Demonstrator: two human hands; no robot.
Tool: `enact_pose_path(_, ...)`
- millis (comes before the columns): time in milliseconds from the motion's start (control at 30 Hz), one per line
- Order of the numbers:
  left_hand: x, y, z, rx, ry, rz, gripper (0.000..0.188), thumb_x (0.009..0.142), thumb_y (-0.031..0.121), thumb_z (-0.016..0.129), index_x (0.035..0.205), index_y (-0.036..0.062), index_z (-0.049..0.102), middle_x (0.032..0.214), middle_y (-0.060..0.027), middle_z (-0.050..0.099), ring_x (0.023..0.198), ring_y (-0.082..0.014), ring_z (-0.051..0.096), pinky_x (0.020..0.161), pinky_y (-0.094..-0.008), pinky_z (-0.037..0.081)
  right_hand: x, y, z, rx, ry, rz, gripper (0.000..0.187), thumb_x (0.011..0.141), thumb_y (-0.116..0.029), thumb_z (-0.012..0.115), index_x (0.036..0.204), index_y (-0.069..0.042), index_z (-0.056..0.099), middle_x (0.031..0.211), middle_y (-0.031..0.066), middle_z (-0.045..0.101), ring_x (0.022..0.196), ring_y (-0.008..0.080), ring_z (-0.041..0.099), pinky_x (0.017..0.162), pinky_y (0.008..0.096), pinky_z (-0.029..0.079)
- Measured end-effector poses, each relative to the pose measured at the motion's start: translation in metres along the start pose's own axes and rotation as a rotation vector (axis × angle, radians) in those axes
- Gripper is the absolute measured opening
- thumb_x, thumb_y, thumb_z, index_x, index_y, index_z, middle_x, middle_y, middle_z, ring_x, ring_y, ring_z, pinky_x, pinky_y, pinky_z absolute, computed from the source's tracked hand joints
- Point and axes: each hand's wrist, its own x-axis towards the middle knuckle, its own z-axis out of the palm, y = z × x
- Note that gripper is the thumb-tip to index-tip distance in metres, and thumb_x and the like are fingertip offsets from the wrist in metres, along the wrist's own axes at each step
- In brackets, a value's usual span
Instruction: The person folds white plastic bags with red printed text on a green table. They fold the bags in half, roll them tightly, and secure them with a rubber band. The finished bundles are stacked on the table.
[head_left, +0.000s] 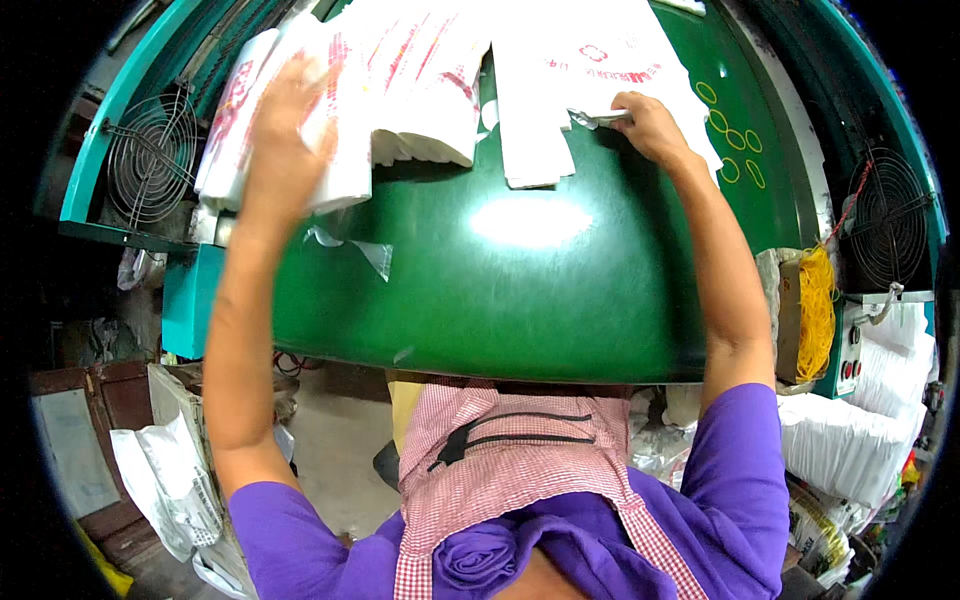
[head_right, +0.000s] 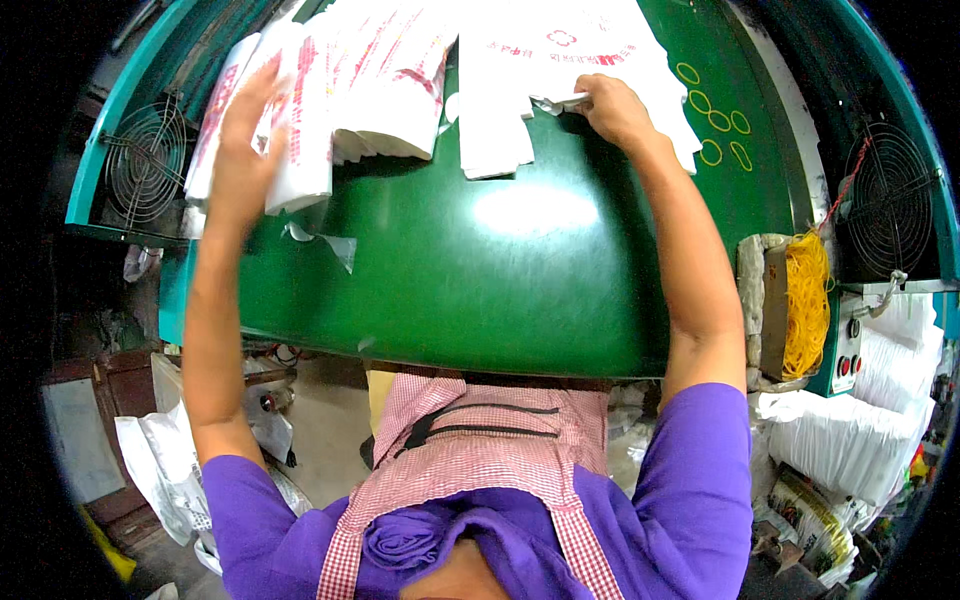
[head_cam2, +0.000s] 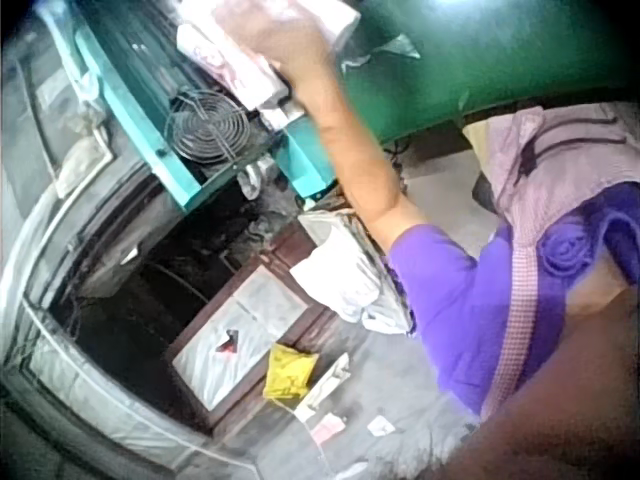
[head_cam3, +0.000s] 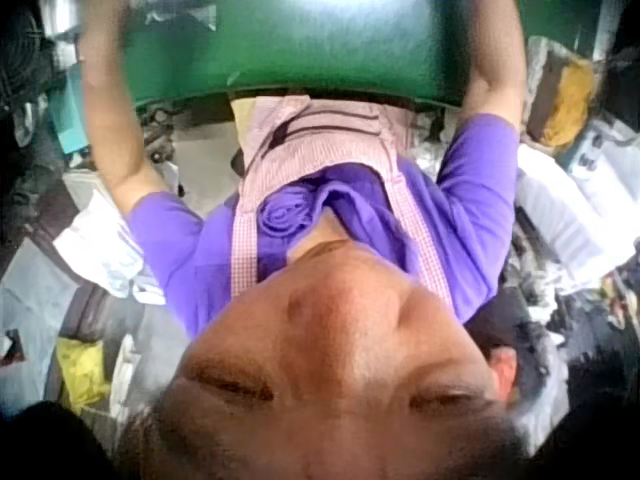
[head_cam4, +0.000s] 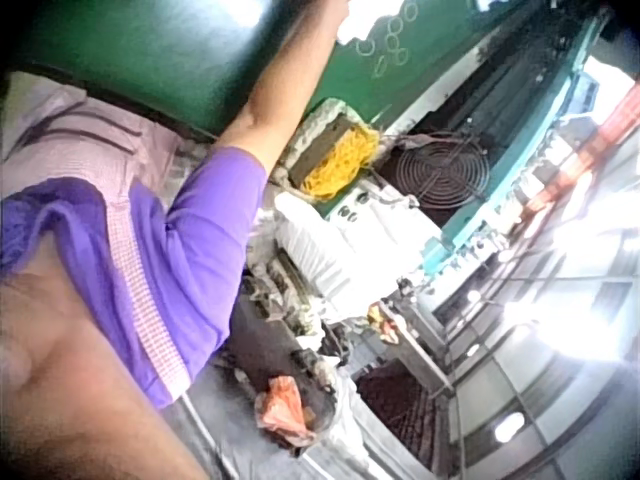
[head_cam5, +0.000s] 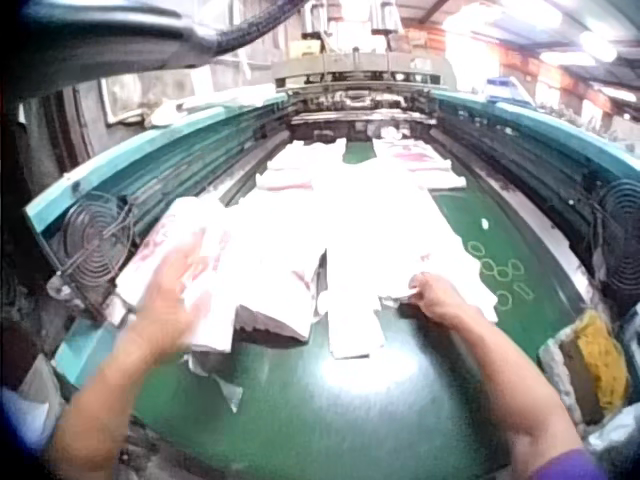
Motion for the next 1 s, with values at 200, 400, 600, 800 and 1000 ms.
enact_pose_path(200,-0.076,0.132,0.009,-0.314,-0.58,0.205,0.072,0.07,0.029,0.073,0.137,0.0186,0.047,0.146,-0.0138,0.036,0.14,-0.0375,0.023,0.112,-0.0588,0.016,-0.129,-0.051,-0.005,0.427,-0.302,-0.19,0.023,0.078,-0.008,0.069,0.098,-0.002,0.059,0.096,0.0179,0.062,0.091,0.0311,0.06,0.08,0.0394,0.048)
enact_pose_path(400,-0.145,0.149,0.026,-0.271,-0.91,0.589,0.099,0.059,0.033,0.083,0.144,0.0204,0.033,0.151,-0.0131,0.028,0.14,-0.0333,0.025,0.114,-0.0523,0.019,-0.268,-0.056,-0.04,0.362,-0.113,-0.329,0.068,0.07,-0.026,0.078,0.129,-0.008,0.05,0.139,0.0152,0.042,0.122,0.0355,0.044,0.101,0.0436,0.038)
enact_pose_path(600,-0.143,0.137,0.037,-0.562,-0.79,0.371,0.074,0.065,0.012,0.077,0.131,0.014,0.044,0.143,-0.0125,0.042,0.135,-0.0298,0.038,0.112,-0.049,0.026,-0.334,-0.011,-0.023,-0.194,-0.184,-0.085,0.093,0.057,-0.013,0.08,0.14,-0.025,0.04,0.152,0.0083,0.026,0.142,0.0328,0.019,0.114,0.0524,0.016)
enact_pose_path(800,-0.074,0.144,0.068,-0.898,-0.773,-0.1,0.018,0.081,0.007,0.063,0.097,0.0013,0.063,0.091,-0.0135,0.068,0.082,-0.0234,0.066,0.076,-0.031,0.05,-0.328,-0.013,-0.034,0.34,-0.011,-0.162,0.037,0.076,0.004,0.059,0.109,-0.012,0.065,0.121,0.01,0.059,0.124,0.0329,0.047,0.108,0.0488,0.028)
enact_pose_path(1000,-0.009,0.198,0.119,-0.352,-0.87,0.198,0.037,0.085,0.037,0.062,0.099,0.0035,0.065,0.079,-0.0168,0.065,0.078,-0.0311,0.064,0.069,-0.0411,0.05,-0.222,-0.04,-0.037,0.85,0.103,0.089,0.029,0.086,-0.012,0.062,0.113,-0.001,0.059,0.075,0.0139,0.06,0.067,0.0171,0.058,0.061,0.029,0.044)
